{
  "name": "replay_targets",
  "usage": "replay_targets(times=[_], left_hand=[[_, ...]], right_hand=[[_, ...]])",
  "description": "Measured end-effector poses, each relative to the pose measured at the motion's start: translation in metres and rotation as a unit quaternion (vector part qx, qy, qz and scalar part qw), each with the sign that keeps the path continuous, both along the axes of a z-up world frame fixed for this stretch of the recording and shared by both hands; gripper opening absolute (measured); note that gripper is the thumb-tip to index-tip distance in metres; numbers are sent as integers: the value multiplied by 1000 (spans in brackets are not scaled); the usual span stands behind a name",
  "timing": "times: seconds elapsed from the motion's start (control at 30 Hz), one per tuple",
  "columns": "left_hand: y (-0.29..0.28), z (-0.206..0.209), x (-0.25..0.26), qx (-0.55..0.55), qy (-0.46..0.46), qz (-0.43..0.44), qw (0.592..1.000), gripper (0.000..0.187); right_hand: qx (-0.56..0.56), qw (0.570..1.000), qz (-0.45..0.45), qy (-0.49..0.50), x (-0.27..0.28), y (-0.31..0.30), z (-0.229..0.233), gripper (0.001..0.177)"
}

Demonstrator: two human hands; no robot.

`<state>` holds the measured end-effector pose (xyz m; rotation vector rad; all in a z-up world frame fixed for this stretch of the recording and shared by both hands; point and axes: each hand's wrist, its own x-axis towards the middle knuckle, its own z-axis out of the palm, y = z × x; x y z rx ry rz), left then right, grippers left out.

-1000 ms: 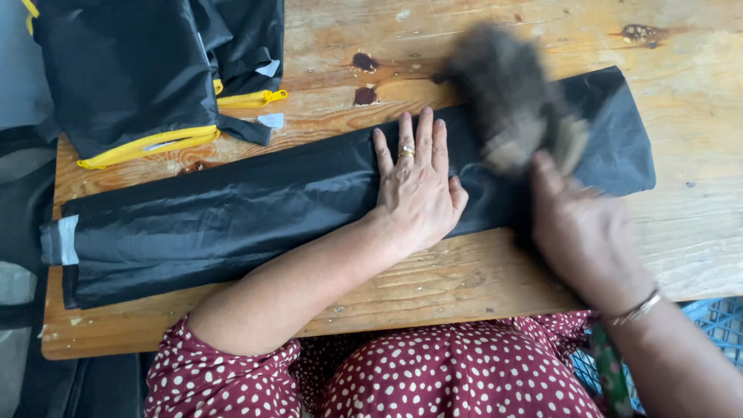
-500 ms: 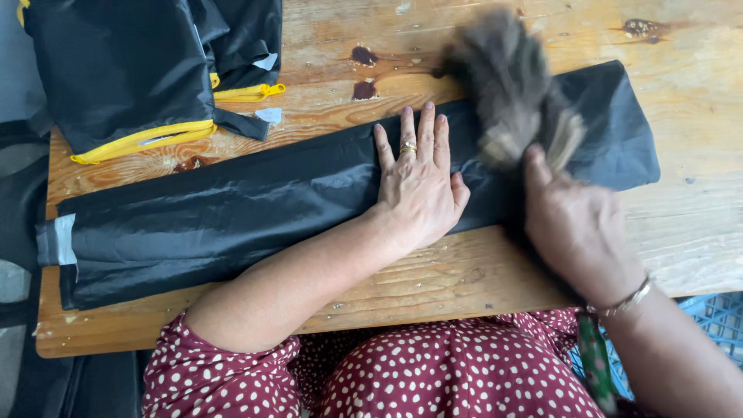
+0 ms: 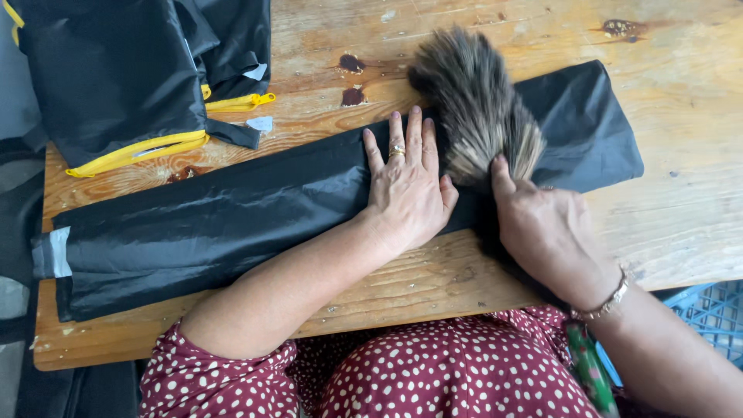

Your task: The person smooths a long piece of black fabric on a wooden table with their hands. They then use a feather duster to brush the surface of the fabric repeatedly before smoothing it again.

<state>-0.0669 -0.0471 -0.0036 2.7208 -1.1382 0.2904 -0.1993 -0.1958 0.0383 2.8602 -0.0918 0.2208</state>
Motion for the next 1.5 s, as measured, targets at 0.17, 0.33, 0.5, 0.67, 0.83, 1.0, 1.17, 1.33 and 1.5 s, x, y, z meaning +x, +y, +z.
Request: replay_targets(times=[0.17,0.33,0.5,0.67,0.83,1.0,1.17,1.33,1.5], left_hand=[[1,-4,2,3,-4,-7,1000,86],[1,-5,1,-4,-6,-11,1000,85],[-1,-4,2,7,-20,-6,1000,87],[4,14,3,51,63,-32,996,77],[8,21,2,56,110,-51,991,83],[8,18,2,45,102,-48,993,83],[7,18,5,59,101,-40,992,84],[7,20,5,69,95,-31,993,87],[11,20,6,23,109,-24,994,90]], right_hand=[[-172,982,-47,-64,15,-78,-13,27],[7,979,-199,47,28,-110,-12,20],[-399,913,-42,-79,6,8,22,39],[-15,1000,5,-8,9,4,-10,58],[-155,986,-49,-40,12,-78,-33,56],[-162,969,-182,-32,20,-166,-77,49],[-126,988,-85,-38,7,-49,-4,57],[44,999,-4,-30,12,32,19,60],[4,998,46,-45,30,14,8,52]])
